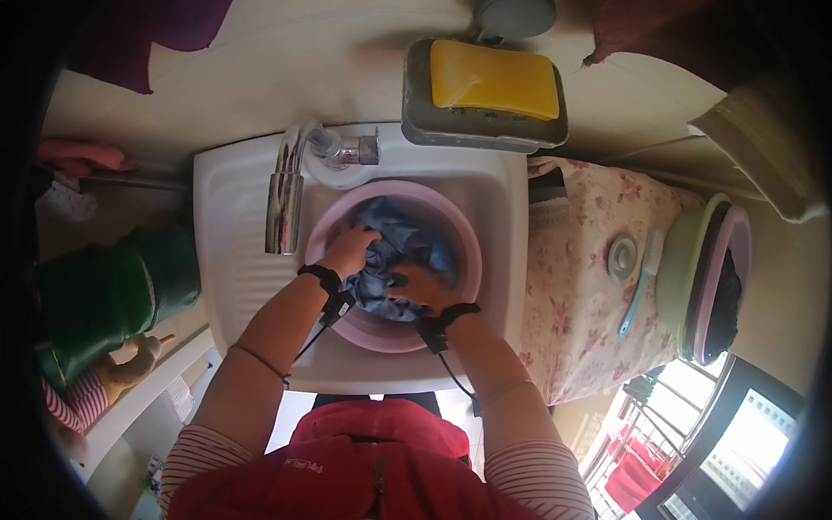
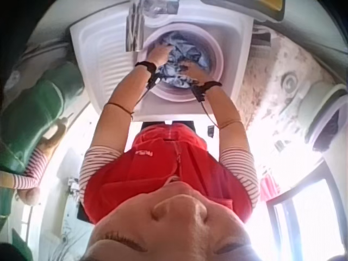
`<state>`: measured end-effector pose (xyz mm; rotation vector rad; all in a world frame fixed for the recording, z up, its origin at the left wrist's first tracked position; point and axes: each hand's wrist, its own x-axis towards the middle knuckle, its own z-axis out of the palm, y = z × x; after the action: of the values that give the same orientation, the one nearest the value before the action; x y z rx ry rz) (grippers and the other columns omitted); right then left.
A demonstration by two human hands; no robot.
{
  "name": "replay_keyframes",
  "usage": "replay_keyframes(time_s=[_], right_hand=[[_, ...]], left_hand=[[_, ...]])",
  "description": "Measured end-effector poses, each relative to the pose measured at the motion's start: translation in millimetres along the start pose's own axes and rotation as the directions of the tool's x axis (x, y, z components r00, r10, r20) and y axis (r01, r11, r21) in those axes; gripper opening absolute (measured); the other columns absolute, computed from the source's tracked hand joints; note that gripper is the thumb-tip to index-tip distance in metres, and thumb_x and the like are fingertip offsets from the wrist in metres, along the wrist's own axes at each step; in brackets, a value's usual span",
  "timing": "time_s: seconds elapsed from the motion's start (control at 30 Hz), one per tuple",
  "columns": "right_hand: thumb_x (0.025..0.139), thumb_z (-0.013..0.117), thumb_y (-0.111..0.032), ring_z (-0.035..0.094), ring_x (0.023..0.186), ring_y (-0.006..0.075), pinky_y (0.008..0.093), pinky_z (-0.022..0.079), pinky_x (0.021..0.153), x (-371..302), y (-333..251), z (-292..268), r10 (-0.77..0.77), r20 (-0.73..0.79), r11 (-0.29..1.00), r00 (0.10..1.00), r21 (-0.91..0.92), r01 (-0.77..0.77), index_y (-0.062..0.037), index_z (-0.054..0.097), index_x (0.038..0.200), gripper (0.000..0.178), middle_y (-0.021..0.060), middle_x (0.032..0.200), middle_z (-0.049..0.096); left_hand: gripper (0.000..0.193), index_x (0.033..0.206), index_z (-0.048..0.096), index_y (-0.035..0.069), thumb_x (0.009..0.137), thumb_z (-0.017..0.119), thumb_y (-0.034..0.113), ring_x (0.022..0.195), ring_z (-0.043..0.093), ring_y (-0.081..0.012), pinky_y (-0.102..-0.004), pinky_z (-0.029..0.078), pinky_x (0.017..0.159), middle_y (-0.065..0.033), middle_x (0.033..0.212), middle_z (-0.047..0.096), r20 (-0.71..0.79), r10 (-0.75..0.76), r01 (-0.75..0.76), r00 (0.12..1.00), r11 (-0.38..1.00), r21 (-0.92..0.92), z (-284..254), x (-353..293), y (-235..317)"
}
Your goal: The person hand-washes a blue garment in a pink basin placed in a sink. They add detergent from a green bag, agitate the fabric, and rinse it under running water.
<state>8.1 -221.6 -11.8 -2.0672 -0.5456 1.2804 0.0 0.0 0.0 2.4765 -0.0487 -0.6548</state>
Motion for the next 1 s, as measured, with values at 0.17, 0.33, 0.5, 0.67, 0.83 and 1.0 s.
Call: replay_keyframes(time_s=[0.17, 0.33, 0.5, 0.67, 0.83, 1.0], right_hand=[[0.073, 0.079, -0.022, 0.043, 0.129, 0.0387, 0.0451, 0.038, 0.104, -43.6, -40.6, -58.2, -0.241, -0.613, 0.957, 0.753, -0.019, 0.291, -0.0135, 0.049, 0.136, 0.070, 0.0187, 0.142, 0.044], [0.077, 0.075, -0.036, 0.029, 0.135, 0.0487, 0.0503, 0.034, 0.108, -47.6, -39.4, -39.1, -0.162, -0.201, 0.896, 0.966, -0.440, 0.058, -0.0256, 0.035, 0.147, 0.082, 0.0223, 0.153, 0.023], [0.078, 0.069, -0.052, 0.025, 0.134, 0.0555, 0.0582, 0.033, 0.106, -62.4, -7.5, 27.1, 0.066, -0.183, 0.911, 0.981, -0.389, -0.134, -0.0263, 0.035, 0.148, 0.083, 0.0318, 0.150, 0.020], [0.076, 0.072, -0.040, 0.036, 0.127, 0.0497, 0.0589, 0.038, 0.099, -6.8, 2.1, 61.4, 0.074, -0.197, 0.593, 0.978, -0.780, -0.202, -0.0041, 0.051, 0.135, 0.073, 0.0255, 0.129, 0.049], [0.066, 0.077, -0.014, 0.039, 0.130, 0.0366, 0.0450, 0.035, 0.106, -4.6, 8.9, 4.2, 0.198, -0.209, 0.979, 0.958, -0.001, -0.203, 0.0020, 0.061, 0.117, 0.055, 0.0192, 0.125, 0.057], [0.066, 0.080, -0.014, 0.030, 0.139, 0.0346, 0.0388, 0.034, 0.109, -31.4, -3.0, -39.9, 0.015, -0.485, 0.943, 0.875, 0.298, 0.149, -0.0056, 0.038, 0.144, 0.089, 0.0220, 0.145, 0.038]], left_hand=[[0.020, 0.091, 0.069, 0.019, 0.076, 0.061, 0.009, 0.105, 0.050, -0.0289, -0.0443, 0.044, 0.079, 0.0021, 0.106, 0.058, 0.135, 0.625, -0.625, 0.769, 0.689, 0.368, -42.0, -25.2, 47.3], [0.059, 0.130, 0.056, 0.023, 0.074, 0.073, 0.018, 0.140, 0.027, -0.0333, -0.0649, 0.024, 0.106, -0.0046, 0.143, 0.043, 0.141, 0.607, -0.623, 0.782, 0.768, 0.150, -19.0, -87.0, 64.4], [0.116, 0.151, 0.023, 0.027, 0.056, 0.090, 0.027, 0.140, 0.017, -0.0503, -0.0634, 0.023, 0.109, -0.0281, 0.153, 0.009, 0.004, -0.123, 0.123, 0.992, 0.987, -0.106, 10.1, -104.5, 22.7], [0.109, 0.150, 0.025, 0.023, 0.059, 0.083, 0.012, 0.132, 0.029, -0.0519, -0.0497, 0.034, 0.107, -0.0280, 0.148, 0.017, 0.040, -0.215, 0.217, 0.976, 0.975, -0.042, 39.9, -44.1, -5.4], [0.066, 0.138, 0.046, 0.021, 0.077, 0.058, -0.002, 0.119, 0.043, -0.0473, -0.0496, 0.043, 0.097, -0.0220, 0.129, 0.040, -0.006, -0.305, 0.303, 0.952, 0.949, -0.080, 27.0, -7.8, -8.4], [0.048, 0.110, 0.065, 0.013, 0.068, 0.057, -0.009, 0.093, 0.053, -0.0371, -0.0464, 0.046, 0.080, -0.0145, 0.107, 0.055, -0.205, 0.336, -0.328, 0.919, 0.942, 0.070, -17.4, -16.2, 25.5]])
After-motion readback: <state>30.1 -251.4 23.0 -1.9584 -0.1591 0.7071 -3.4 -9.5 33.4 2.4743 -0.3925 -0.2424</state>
